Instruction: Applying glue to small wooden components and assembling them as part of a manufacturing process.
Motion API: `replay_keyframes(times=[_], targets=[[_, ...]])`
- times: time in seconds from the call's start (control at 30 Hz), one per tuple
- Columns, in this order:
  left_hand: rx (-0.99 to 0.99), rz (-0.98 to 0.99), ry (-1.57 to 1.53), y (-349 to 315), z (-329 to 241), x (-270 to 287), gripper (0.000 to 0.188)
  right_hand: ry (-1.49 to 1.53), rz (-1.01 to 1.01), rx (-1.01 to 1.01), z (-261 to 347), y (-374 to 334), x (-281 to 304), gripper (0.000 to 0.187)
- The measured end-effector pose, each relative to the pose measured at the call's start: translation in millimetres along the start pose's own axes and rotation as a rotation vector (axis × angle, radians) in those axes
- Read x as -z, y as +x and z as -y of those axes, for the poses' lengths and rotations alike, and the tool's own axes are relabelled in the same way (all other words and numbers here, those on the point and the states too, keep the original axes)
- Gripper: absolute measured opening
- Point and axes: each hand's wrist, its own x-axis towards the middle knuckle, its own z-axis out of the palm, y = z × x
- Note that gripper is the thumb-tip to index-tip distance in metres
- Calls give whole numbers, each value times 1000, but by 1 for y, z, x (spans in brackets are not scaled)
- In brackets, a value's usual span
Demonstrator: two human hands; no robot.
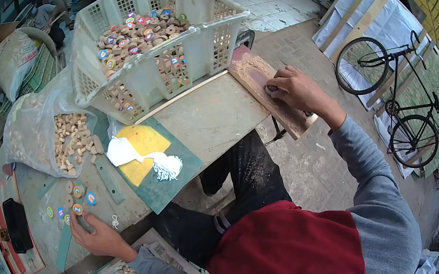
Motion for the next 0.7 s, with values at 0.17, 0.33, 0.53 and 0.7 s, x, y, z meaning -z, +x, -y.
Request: replay_keyframes(times=[0.17,0.33,0.53,0.7], targets=[[9,1,0,-1,-2,1,31,54,35,-54,1,4,0,26],[2,-30,29,1,4,1,31,81,128,-73,3,-18,7,27],[42,-42,-3,1,-6,-4,31,-15,21,-10,-22,18,-15,23],[7,-39,5,-1,6,-4,31,-25,18,80,-33,60,-21,23]])
